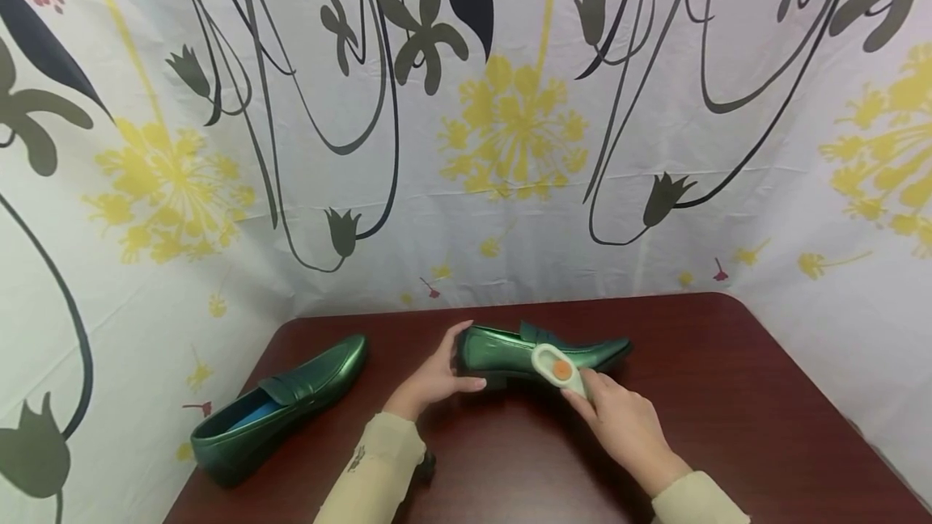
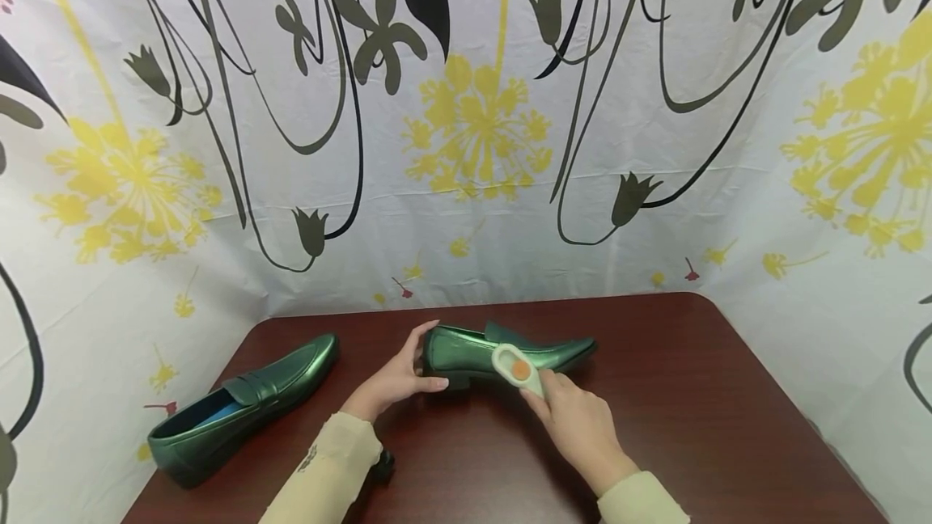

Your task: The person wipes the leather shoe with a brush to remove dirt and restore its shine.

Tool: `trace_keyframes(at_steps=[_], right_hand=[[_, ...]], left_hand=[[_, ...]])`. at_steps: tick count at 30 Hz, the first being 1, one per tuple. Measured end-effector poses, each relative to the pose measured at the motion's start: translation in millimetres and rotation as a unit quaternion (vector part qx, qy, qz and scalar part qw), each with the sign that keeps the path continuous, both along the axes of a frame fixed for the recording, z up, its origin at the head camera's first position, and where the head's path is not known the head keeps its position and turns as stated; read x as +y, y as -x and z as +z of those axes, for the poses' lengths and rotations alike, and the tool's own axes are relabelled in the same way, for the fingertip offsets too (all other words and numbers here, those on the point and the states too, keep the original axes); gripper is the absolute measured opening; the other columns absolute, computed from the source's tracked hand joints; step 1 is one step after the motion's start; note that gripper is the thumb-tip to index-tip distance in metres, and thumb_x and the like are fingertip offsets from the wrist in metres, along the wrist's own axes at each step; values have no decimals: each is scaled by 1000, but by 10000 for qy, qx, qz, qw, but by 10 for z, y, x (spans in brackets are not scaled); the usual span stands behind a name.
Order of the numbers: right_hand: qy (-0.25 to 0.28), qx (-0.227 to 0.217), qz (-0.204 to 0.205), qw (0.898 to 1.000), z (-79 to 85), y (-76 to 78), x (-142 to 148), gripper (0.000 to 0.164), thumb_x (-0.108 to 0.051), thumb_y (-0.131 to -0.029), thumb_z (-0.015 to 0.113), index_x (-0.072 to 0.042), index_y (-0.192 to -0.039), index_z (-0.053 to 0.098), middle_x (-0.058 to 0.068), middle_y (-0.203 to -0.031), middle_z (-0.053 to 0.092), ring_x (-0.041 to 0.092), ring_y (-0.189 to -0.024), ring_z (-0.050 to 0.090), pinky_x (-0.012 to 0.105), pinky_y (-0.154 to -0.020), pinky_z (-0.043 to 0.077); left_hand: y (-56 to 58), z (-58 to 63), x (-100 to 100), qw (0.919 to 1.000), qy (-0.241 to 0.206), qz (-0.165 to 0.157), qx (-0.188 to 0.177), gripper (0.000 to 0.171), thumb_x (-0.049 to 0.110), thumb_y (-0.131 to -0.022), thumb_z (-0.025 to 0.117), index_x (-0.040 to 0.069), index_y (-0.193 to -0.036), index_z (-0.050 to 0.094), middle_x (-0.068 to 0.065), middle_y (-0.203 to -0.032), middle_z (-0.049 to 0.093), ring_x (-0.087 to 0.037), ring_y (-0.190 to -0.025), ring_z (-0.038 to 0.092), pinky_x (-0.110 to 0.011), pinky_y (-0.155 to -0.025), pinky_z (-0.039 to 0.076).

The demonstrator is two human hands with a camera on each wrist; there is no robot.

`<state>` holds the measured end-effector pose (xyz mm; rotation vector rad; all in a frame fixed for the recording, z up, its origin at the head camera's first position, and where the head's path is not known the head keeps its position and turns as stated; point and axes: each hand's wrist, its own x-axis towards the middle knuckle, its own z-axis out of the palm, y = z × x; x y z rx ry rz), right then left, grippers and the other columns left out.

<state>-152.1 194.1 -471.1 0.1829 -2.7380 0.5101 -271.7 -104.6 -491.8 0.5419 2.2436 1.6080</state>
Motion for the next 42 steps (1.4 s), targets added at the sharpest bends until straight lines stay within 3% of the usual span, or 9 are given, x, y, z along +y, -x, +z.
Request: trace_keyframes(at_steps=[17, 26, 36, 42], right_hand=[[242, -210, -175, 9993, -12, -43, 186, 30, -46, -97, 64, -17, -103, 61, -4, -79, 56, 13, -62, 46, 33, -50, 36], [437, -626, -294, 9967, 8, -48, 292, 46, -55, -100, 55, -13, -115, 63, -3, -80, 59, 14, -67, 50, 34, -53, 38], [591, -722, -410, 9948, 3, -63, 410, 48, -58, -100, 51, -13, -115, 61, -3, -75, 54, 16, -68, 49, 33, -54, 36], [584, -801, -433, 9941, 3, -62, 454, 54, -61, -100, 50, -12, -119, 61, -1, -81, 59, 17, -69, 51, 34, -54, 37]], left_hand=[[5, 6, 2, 10000, -28, 14, -34, 102, 18, -82, 85, 41, -156, 18, -14, -154, 42, -31, -133, 51, -53, -111, 44], [-16, 25, 8, 10000, 4, 10, 13, 103, 17, -83, 85, 38, -157, 17, -14, -153, 42, -31, -132, 52, -53, -110, 45], [-35, 23, 13, 9999, 30, 13, 96, 102, 17, -82, 85, 39, -157, 18, -15, -153, 42, -31, -132, 51, -52, -110, 45], [-32, 18, 20, 10000, -8, -16, 84, 102, 15, -82, 85, 38, -156, 18, -15, -152, 43, -30, -129, 53, -50, -108, 47]])
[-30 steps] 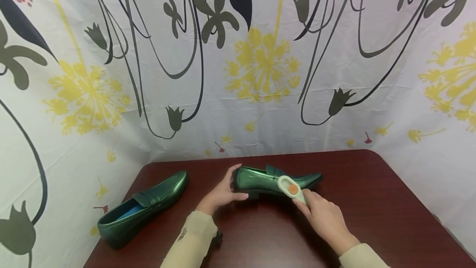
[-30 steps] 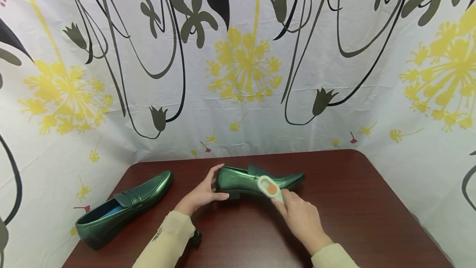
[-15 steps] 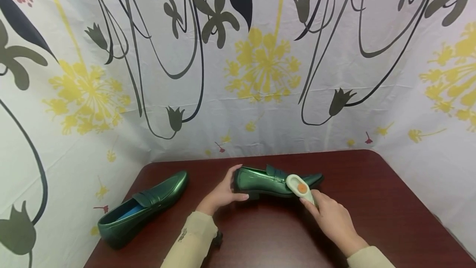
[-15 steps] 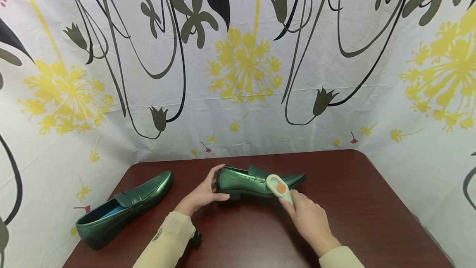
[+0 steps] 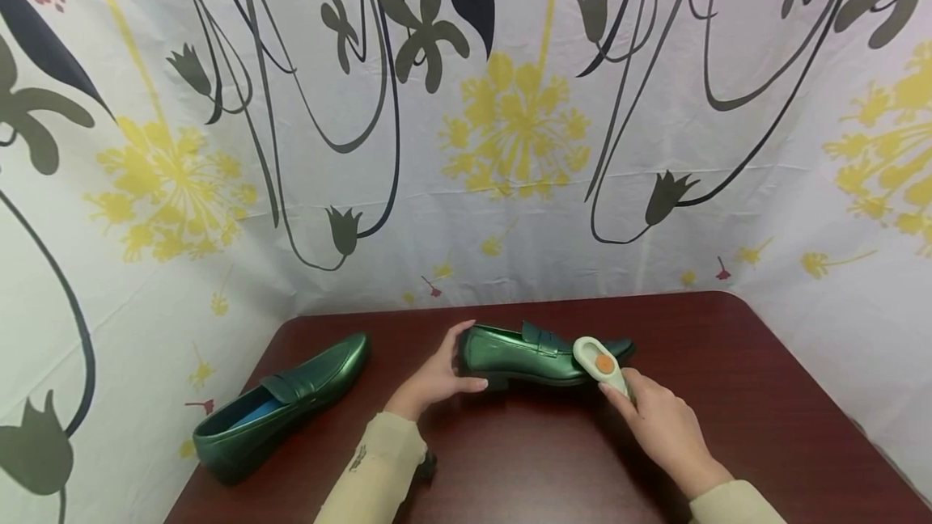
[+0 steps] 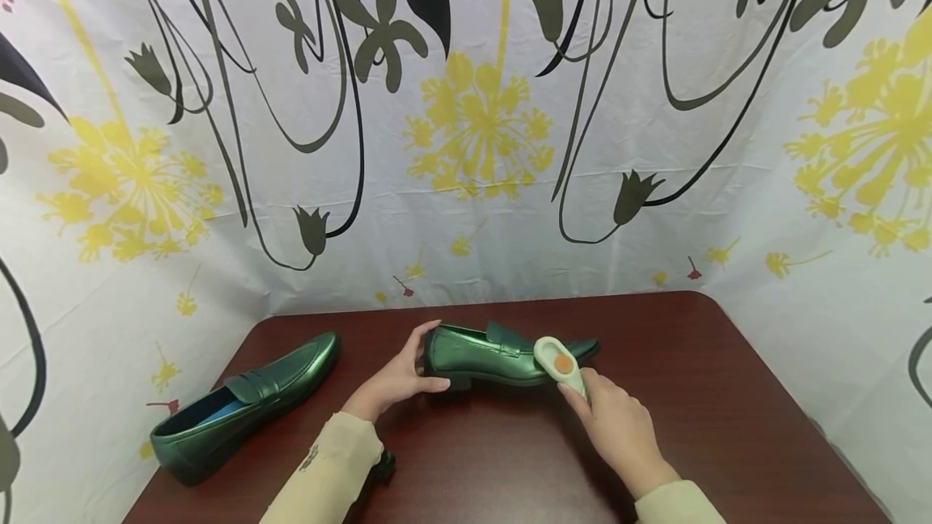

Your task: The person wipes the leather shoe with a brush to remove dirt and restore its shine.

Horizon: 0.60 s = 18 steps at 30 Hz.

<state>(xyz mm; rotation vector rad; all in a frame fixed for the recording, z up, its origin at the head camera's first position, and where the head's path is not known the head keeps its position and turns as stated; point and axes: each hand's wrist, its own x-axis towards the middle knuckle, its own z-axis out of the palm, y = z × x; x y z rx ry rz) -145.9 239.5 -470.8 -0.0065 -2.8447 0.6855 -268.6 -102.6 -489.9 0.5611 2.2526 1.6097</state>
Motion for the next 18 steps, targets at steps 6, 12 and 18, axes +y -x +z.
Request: trace_keyframes(at_steps=[6, 12, 18], right_hand=[[-18, -48, -40, 10000, -1, -7, 40, 57, -61, -100, 50, -11, -123, 61, 1, -86, 64, 17, -70, 54, 35, -53, 38], [-13, 94, -84, 9999, -10, 4, 87, 53, -58, -100, 52, -11, -124, 61, 2, -89, 65, 19, -71, 56, 37, -53, 39], [18, -40, -95, 9999, -24, 27, 158, 58, -60, -100, 49, -9, -127, 59, 6, -94, 68, 21, -73, 58, 39, -53, 40]], left_hand=[[2, -2, -1, 10000, -14, -26, 2, 102, 14, -82, 84, 39, -156, 18, -15, -152, 43, -30, -130, 53, -50, -108, 47], [5, -1, -14, 10000, -3, -18, -12, 101, 17, -83, 84, 40, -156, 19, -14, -152, 43, -31, -129, 53, -51, -108, 47], [-1, 0, -11, 10000, -1, -7, 2, 101, 17, -83, 85, 39, -156, 19, -15, -152, 43, -31, -130, 53, -51, -109, 46]])
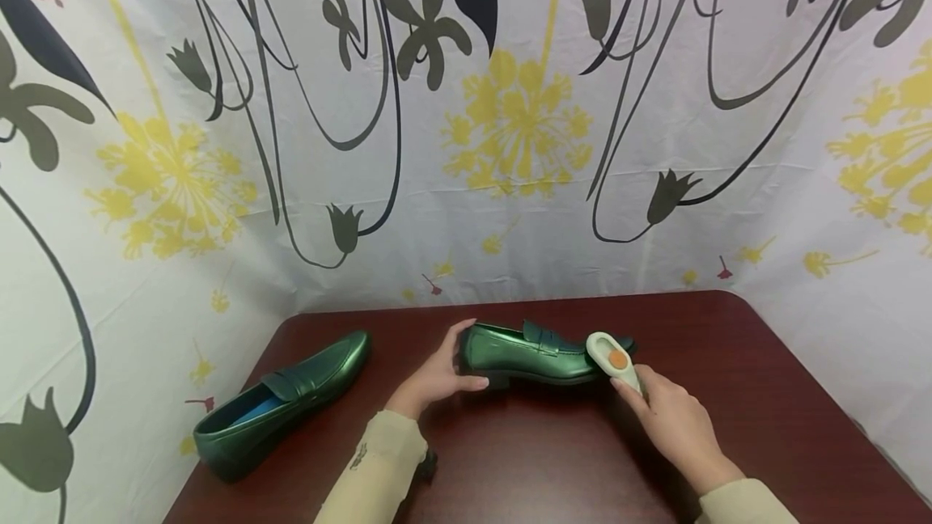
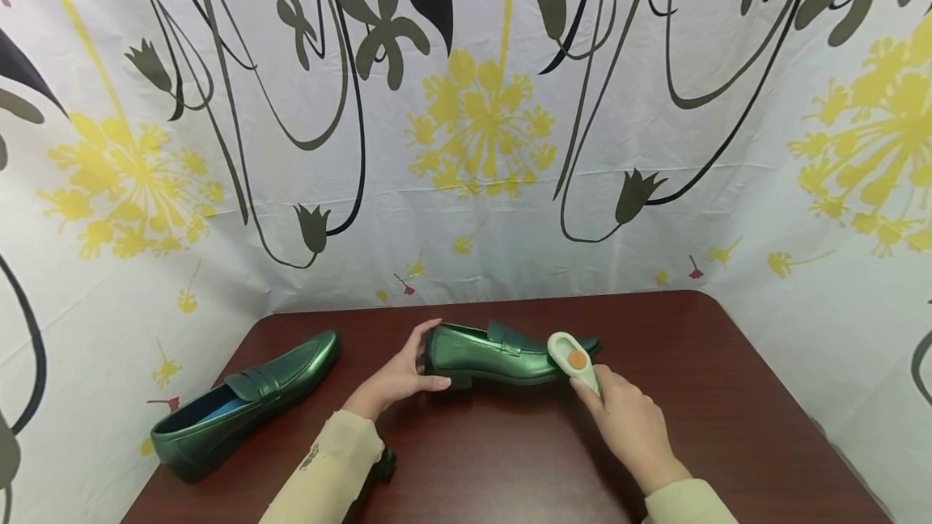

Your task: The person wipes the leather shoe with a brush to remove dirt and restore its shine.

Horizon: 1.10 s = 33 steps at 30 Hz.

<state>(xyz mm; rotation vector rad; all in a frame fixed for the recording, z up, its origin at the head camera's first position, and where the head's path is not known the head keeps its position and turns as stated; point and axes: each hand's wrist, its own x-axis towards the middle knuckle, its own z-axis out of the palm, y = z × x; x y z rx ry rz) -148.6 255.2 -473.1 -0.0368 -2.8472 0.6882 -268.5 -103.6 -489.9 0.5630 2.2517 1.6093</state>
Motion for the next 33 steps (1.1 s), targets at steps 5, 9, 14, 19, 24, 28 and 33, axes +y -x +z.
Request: trace_keyframes(at_steps=[5, 9, 14, 19, 24, 28, 33], right_hand=[[2, -63, -19, 10000, -7, 19, 56, 59, -60, -101, 49, -8, -127, 59, 7, -95, 69, 21, -75, 59, 38, -53, 40], [15, -80, -26, 10000, -14, 33, 101, 60, -61, -101, 48, -8, -127, 59, 8, -96, 69, 24, -76, 61, 41, -54, 41], [3, -44, -79, 10000, -36, 39, 166, 60, -61, -101, 47, -9, -126, 58, 8, -93, 68, 25, -75, 62, 40, -53, 40], [-2, -60, -126, 9999, -47, 48, 221, 61, -63, -101, 45, -8, -126, 58, 4, -85, 64, 22, -71, 57, 37, -53, 37], [13, -217, -140, 9997, -36, 56, 247, 67, -65, -100, 43, -7, -129, 57, 7, -91, 67, 22, -72, 57, 36, -53, 37], [1, -343, -137, 9993, 3, 61, 274, 69, -66, -100, 42, -5, -131, 56, 12, -98, 69, 23, -72, 59, 38, -52, 38], [-20, -396, -162, 9991, 13, 63, 316, 71, -67, -100, 41, -5, -131, 55, 13, -98, 69, 24, -73, 60, 38, -52, 38]], left_hand=[[-1, -2, 4, 10000, 28, 2, 25, 100, 16, -83, 84, 39, -155, 19, -14, -151, 44, -30, -129, 54, -50, -107, 47], [-8, 7, 5, 10000, 59, 17, 40, 100, 17, -83, 84, 39, -155, 19, -14, -151, 44, -31, -129, 53, -50, -107, 47], [-20, 13, 7, 10000, 63, 0, -5, 100, 18, -83, 84, 36, -156, 18, -14, -151, 44, -32, -128, 53, -51, -107, 48], [-20, 10, 4, 10000, 45, -29, -13, 100, 18, -83, 84, 37, -156, 18, -14, -151, 43, -32, -128, 53, -51, -105, 48], [-16, 8, -3, 9999, 70, -62, 64, 101, 17, -82, 85, 38, -155, 18, -14, -150, 43, -31, -128, 52, -52, -106, 47], [-3, -12, -10, 9998, 132, -83, 107, 100, 19, -82, 85, 39, -154, 19, -13, -149, 43, -30, -127, 51, -52, -107, 46], [8, -21, -6, 9995, 251, -89, 174, 99, 22, -80, 87, 41, -152, 21, -10, -145, 45, -29, -125, 51, -48, -103, 48]])
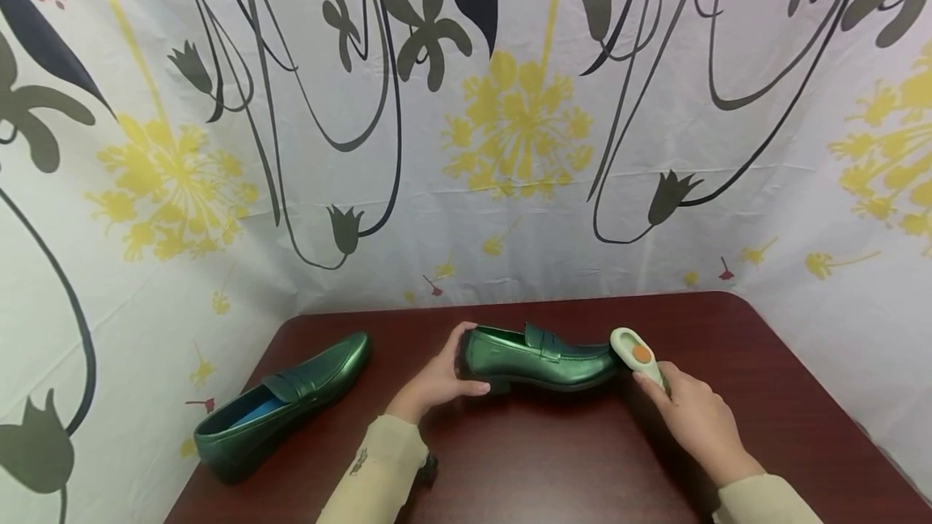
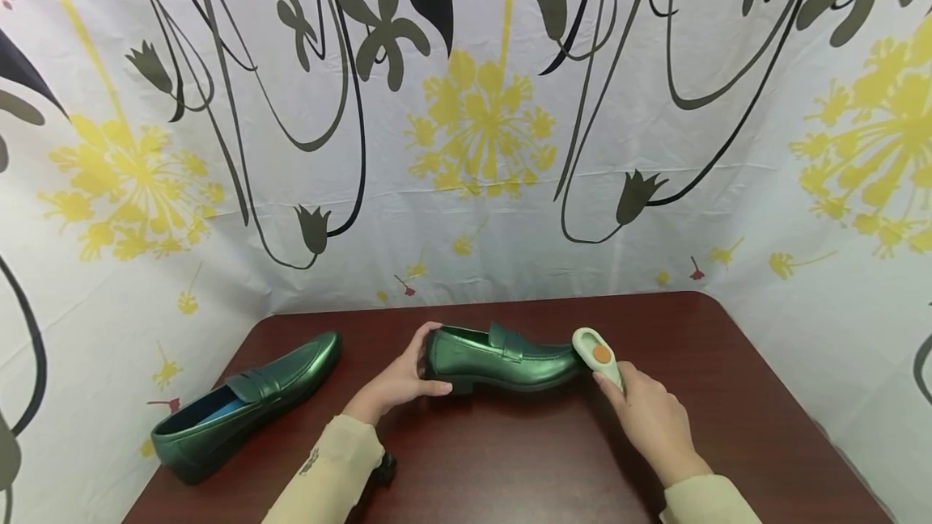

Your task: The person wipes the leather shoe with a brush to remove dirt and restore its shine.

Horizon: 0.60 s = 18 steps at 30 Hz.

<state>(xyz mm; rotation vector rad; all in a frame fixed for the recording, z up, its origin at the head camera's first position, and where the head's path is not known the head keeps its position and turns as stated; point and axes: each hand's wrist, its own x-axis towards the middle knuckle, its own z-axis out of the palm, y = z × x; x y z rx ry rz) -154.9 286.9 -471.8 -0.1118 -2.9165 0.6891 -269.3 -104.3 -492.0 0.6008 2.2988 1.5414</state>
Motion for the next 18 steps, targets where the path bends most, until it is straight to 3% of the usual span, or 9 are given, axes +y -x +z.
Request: trace_keyframes(at_steps=[8, 18], right_hand=[[-39, 51, -65, 10000, -6, -8, 33, 68, -65, -101, 42, -5, -130, 55, 14, -97, 69, 27, -73, 62, 41, -51, 39], [-112, 143, -105, 9998, 12, 15, 74, 67, -62, -102, 43, -2, -127, 56, 17, -96, 69, 31, -72, 63, 42, -51, 41]], left_hand=[[-33, 33, 2, 9996, 246, 24, 163, 98, 21, -79, 88, 42, -149, 23, -13, -141, 49, -28, -116, 55, -40, -88, 52], [-32, 13, 7, 9993, 237, 37, 275, 102, 19, -78, 88, 34, -154, 21, -13, -142, 50, -29, -117, 55, -45, -94, 50]])
